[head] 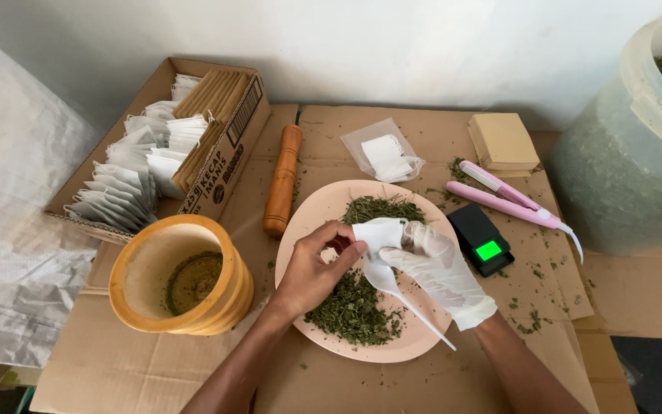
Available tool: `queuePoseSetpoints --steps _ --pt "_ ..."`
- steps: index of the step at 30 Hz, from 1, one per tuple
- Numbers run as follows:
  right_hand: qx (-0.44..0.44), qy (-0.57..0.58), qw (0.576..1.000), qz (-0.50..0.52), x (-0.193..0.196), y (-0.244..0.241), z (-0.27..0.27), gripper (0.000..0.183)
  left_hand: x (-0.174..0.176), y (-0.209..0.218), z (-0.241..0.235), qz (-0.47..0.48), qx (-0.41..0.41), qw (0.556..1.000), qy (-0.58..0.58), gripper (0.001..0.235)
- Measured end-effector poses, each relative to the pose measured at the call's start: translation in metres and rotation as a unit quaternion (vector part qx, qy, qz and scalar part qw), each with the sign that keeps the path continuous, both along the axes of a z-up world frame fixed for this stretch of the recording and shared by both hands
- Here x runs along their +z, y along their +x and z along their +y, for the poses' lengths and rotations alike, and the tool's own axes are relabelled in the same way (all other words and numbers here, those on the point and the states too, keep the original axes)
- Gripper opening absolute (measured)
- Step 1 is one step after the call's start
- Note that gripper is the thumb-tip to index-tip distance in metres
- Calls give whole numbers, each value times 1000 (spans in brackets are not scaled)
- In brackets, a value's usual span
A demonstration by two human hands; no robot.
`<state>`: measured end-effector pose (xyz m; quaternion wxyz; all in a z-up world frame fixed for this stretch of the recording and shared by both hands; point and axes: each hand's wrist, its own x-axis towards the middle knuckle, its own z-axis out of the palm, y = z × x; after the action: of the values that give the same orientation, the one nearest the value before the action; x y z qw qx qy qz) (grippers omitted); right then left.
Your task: Filling small tea bags with dried herbs using a spoon and sealing them with a heat sealer.
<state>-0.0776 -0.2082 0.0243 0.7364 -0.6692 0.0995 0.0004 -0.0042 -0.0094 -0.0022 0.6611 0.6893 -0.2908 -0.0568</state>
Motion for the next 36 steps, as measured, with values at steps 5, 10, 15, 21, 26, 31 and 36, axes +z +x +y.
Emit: queuePoseSetpoints --steps 5,10,15,21,26,31,36 --pt "-9 1 1000 12 3 2 2 45 -3 1 0 -3 -17 1000 15 11" --pt "-18 1 1000 22 6 3 3 47 -1 0 -2 -5 -17 1000 23 8" --pt "-23 2 999 35 8 5 5 49 2 0 0 1 -7 999 38 10" --pt "-28 1 999 47 9 3 2 52 -6 3 -2 17 7 999 28 11" --pt "-30 0 998 55 9 1 4 53 0 0 -2 18 1 999 28 10" --pt "-34 -4 997 66 -22 8 -3 55 -8 -1 -2 8 -31 999 31 7" --pt "-44 -26 999 -14 -61 12 -47 42 -4 0 -2 -27 -81 994 67 3"
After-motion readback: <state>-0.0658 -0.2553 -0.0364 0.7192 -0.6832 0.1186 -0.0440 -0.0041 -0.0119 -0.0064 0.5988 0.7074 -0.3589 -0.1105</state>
